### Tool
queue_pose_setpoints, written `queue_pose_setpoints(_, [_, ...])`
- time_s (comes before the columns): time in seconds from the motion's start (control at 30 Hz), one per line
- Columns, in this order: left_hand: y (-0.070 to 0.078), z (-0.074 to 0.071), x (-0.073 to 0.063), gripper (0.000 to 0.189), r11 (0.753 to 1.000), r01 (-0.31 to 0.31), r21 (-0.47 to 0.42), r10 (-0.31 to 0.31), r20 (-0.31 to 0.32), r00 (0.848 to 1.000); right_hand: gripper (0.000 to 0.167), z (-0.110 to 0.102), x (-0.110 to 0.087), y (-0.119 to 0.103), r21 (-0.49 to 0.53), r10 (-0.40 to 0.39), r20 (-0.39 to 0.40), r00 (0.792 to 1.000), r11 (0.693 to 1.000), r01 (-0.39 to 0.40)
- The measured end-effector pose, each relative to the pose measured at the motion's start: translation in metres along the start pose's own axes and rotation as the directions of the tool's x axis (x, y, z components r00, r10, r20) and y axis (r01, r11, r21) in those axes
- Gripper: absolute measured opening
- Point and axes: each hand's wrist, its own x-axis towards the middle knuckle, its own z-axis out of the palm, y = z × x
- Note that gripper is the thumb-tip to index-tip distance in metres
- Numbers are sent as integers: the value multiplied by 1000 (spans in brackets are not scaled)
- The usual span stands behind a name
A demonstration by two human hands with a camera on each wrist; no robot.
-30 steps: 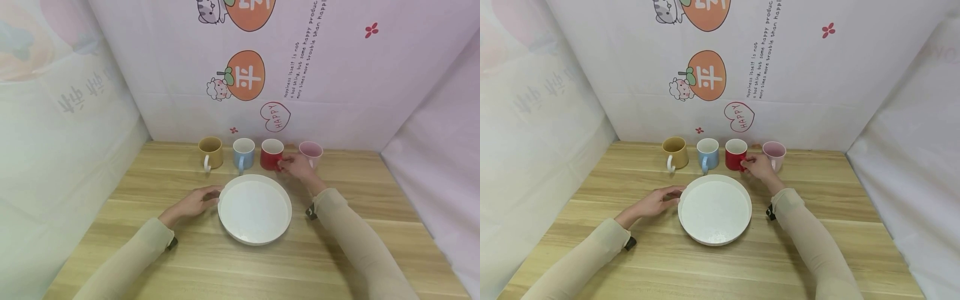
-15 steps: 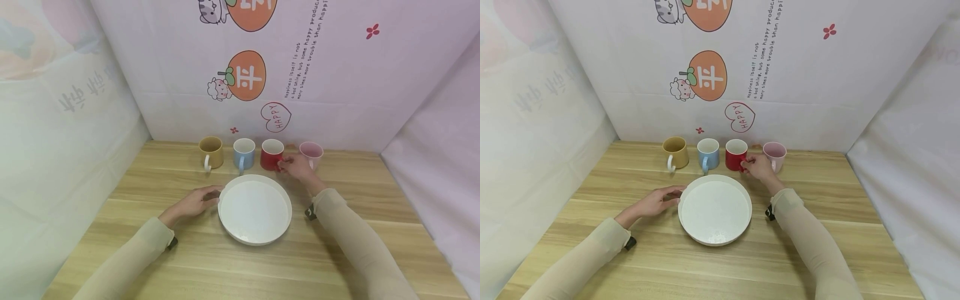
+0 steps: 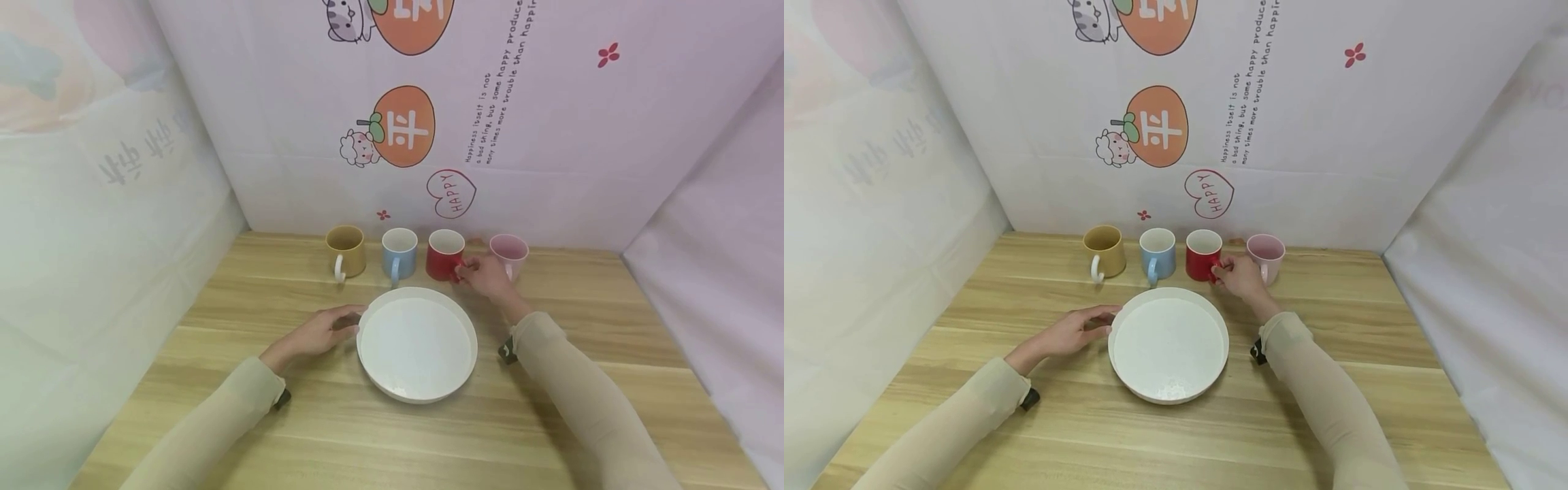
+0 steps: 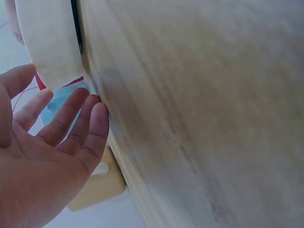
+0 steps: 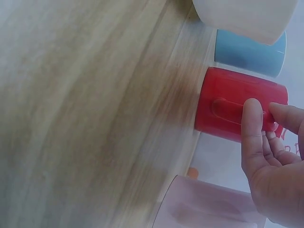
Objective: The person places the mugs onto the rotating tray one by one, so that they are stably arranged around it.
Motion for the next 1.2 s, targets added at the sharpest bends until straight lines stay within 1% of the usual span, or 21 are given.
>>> queue_pose_setpoints(0.23, [0,0,0,48,1000,1,-4,-1,-6,1000,18,-2,-1,3,-28,-42,-25,999,999,42])
queue_pose_setpoints(0.33, [0,0,1,48,1000,3,-3,-3,-6,1000,18,-4,-3,3,-24,-40,-30,999,999,39])
queue_pose_setpoints(0.63, [0,0,0,48,1000,5,-3,-5,-5,1000,21,-9,-12,-2,0,-29,-11,1000,1000,29])
queue_pose_setpoints(0.93, [1,1,1,47,1000,14,2,-14,-12,1000,21,-11,-19,-5,26,-71,-4,997,997,71])
queue_pose_setpoints(1.2, [2,1,1,49,1000,19,8,-19,-3,1000,19,-13,-24,-6,10,-95,-15,995,995,95])
